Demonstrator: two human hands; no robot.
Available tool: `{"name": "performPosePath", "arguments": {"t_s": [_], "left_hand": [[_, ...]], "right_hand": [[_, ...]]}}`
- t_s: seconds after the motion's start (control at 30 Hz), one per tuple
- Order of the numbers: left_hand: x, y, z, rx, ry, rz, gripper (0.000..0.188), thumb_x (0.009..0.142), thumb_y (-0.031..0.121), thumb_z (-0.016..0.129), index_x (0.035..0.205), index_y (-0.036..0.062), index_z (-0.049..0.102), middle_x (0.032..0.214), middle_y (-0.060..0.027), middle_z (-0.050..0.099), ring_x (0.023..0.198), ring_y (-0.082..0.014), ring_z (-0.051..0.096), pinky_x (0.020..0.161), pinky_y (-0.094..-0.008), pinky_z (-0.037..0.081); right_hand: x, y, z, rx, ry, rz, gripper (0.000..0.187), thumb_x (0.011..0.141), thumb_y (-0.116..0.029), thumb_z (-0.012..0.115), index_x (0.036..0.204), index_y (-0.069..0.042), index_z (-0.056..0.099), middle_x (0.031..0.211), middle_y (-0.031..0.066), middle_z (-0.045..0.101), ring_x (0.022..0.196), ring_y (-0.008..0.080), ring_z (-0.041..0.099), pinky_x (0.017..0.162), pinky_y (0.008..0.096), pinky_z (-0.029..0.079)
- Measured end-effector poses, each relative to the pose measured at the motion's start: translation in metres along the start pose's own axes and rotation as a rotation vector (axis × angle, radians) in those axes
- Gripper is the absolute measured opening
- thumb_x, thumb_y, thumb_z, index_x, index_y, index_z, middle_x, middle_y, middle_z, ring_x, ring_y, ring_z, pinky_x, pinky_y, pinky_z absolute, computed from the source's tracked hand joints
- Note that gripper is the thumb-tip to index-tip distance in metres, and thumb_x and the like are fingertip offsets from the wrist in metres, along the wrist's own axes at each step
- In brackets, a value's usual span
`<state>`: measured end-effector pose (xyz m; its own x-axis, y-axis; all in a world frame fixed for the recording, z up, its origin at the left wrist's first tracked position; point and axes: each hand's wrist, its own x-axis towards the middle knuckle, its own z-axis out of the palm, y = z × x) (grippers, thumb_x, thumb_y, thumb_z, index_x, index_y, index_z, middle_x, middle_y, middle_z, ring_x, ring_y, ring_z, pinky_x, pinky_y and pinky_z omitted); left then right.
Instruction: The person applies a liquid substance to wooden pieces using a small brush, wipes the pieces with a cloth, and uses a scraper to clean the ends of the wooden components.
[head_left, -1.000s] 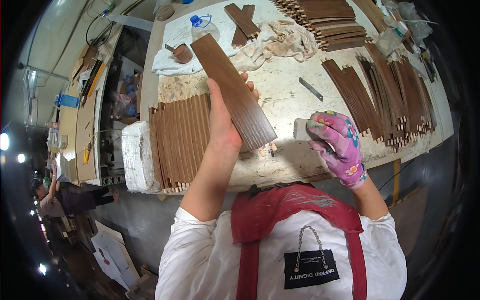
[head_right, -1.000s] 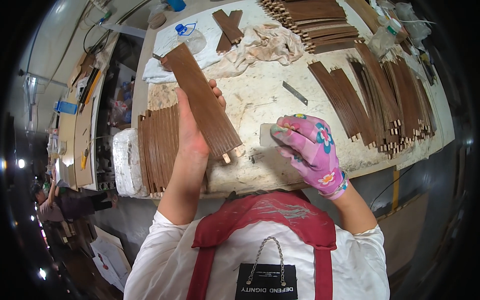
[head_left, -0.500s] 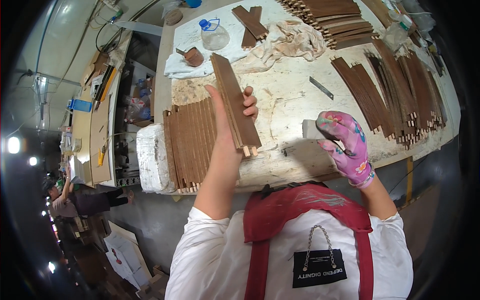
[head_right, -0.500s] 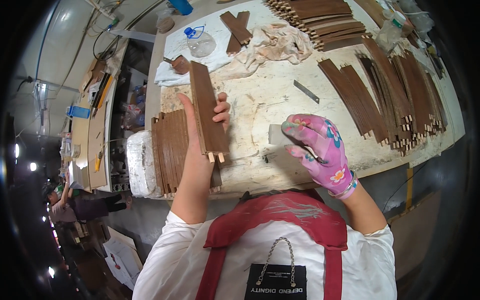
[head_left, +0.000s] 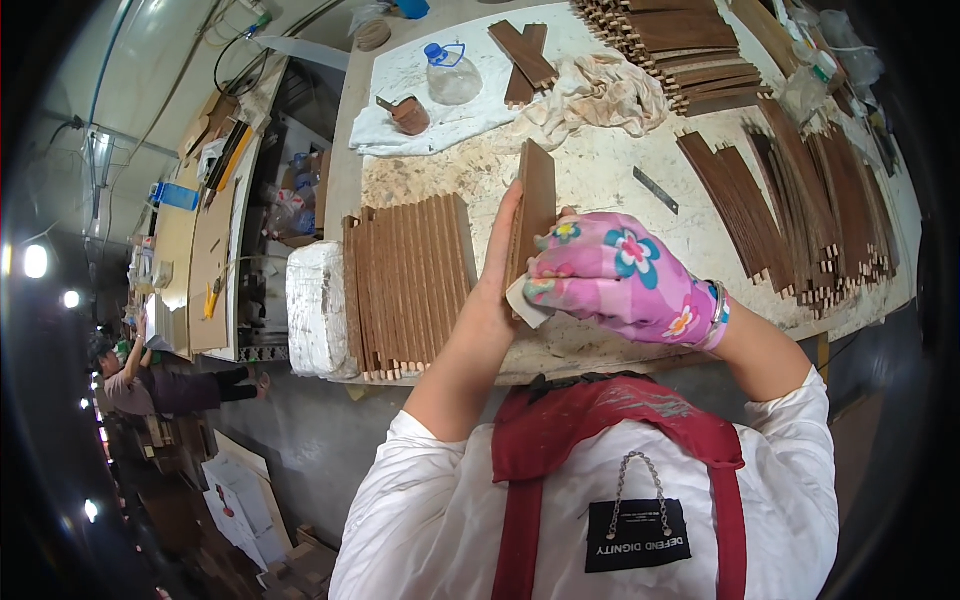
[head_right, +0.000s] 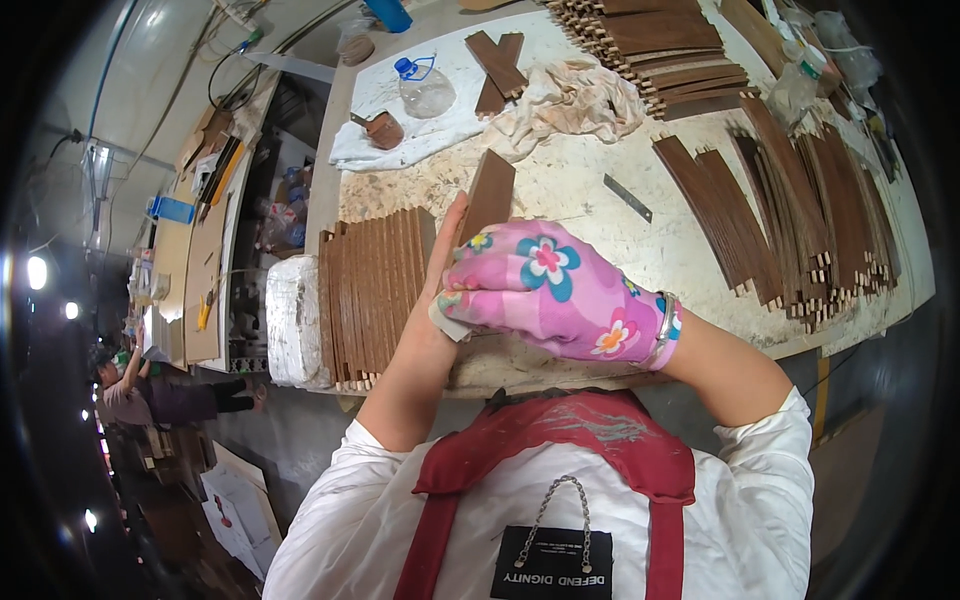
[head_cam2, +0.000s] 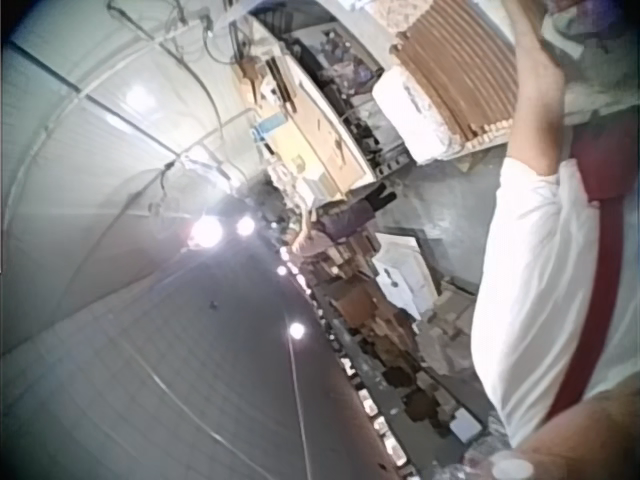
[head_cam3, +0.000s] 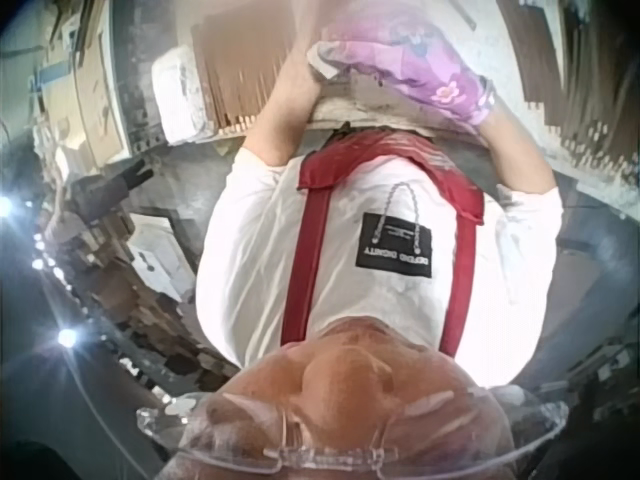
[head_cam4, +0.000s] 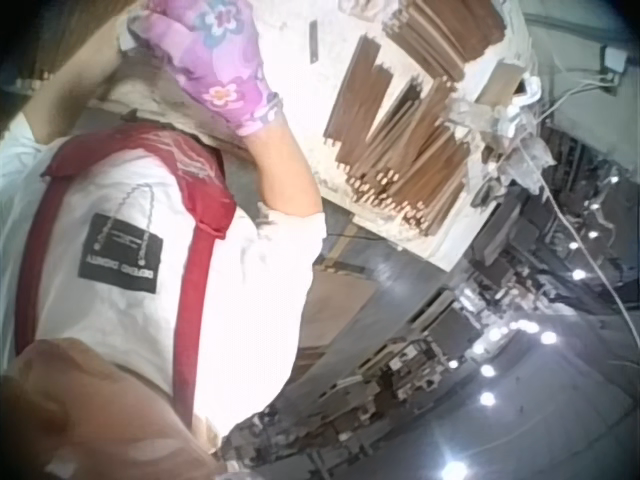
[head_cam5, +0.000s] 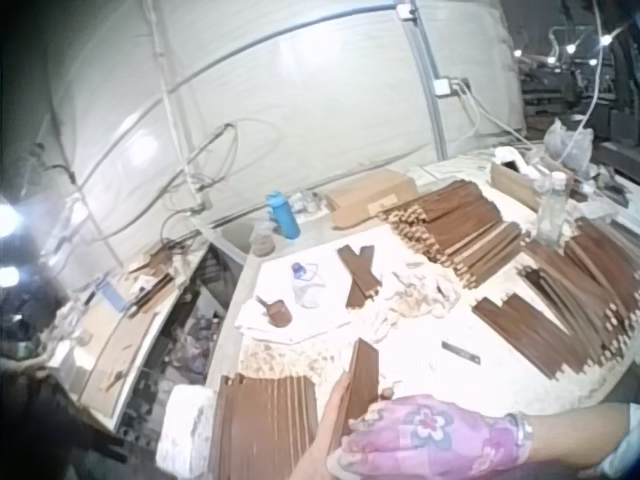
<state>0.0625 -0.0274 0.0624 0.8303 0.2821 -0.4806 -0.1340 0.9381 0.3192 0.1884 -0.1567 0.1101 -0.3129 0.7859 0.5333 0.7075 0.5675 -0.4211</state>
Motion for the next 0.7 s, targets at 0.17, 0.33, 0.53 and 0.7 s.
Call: {"name": "performPosePath", "arguments": {"t_s": [0.17,0.33,0.53,0.7], "left_hand": [[0.005,0.001,-0.009,-0.053,0.018,0.016,0.053,0.089,0.047,0.054,0.112,0.0002,0.044,0.090,-0.0139,0.050,0.067,-0.0136,0.053,0.048,-0.0201,0.045],[0.021,0.007,-0.022,-0.271,-0.185,-0.175,0.060,0.085,0.056,0.054,0.098,-0.0028,0.046,0.066,-0.0027,0.042,0.056,-0.0095,0.047,0.050,-0.0191,0.044],[-0.009,-0.012,0.026,0.018,-0.001,-0.014,0.061,0.087,0.056,0.054,0.106,-0.0009,0.045,0.081,-0.0061,0.047,0.060,-0.0093,0.044,0.045,-0.0182,0.038],[0.025,0.006,-0.019,0.492,0.324,0.126,0.080,0.082,0.074,0.039,0.099,-0.0027,0.054,0.066,0.0005,0.043,0.055,-0.0066,0.040,0.047,-0.0176,0.036]], "right_hand": [[-0.004,0.006,0.004,-0.098,-0.027,-0.118,0.042,0.075,-0.012,0.064,0.116,-0.017,0.058,0.115,0.0051,0.059,0.111,0.0295,0.054,0.092,0.0433,0.043],[-0.012,0.001,-0.008,-0.164,-0.092,-0.205,0.035,0.076,-0.013,0.061,0.111,-0.016,0.059,0.113,0.0040,0.059,0.114,0.0294,0.054,0.090,0.0407,0.044],[-0.002,0.002,-0.017,-0.209,-0.120,-0.177,0.034,0.075,-0.017,0.060,0.109,-0.014,0.060,0.117,0.0035,0.059,0.118,0.0289,0.052,0.092,0.0409,0.044],[-0.035,0.009,-0.018,-0.129,-0.185,-0.093,0.032,0.079,-0.018,0.057,0.110,-0.010,0.058,0.113,0.0066,0.060,0.108,0.0271,0.057,0.090,0.0378,0.046]]}}
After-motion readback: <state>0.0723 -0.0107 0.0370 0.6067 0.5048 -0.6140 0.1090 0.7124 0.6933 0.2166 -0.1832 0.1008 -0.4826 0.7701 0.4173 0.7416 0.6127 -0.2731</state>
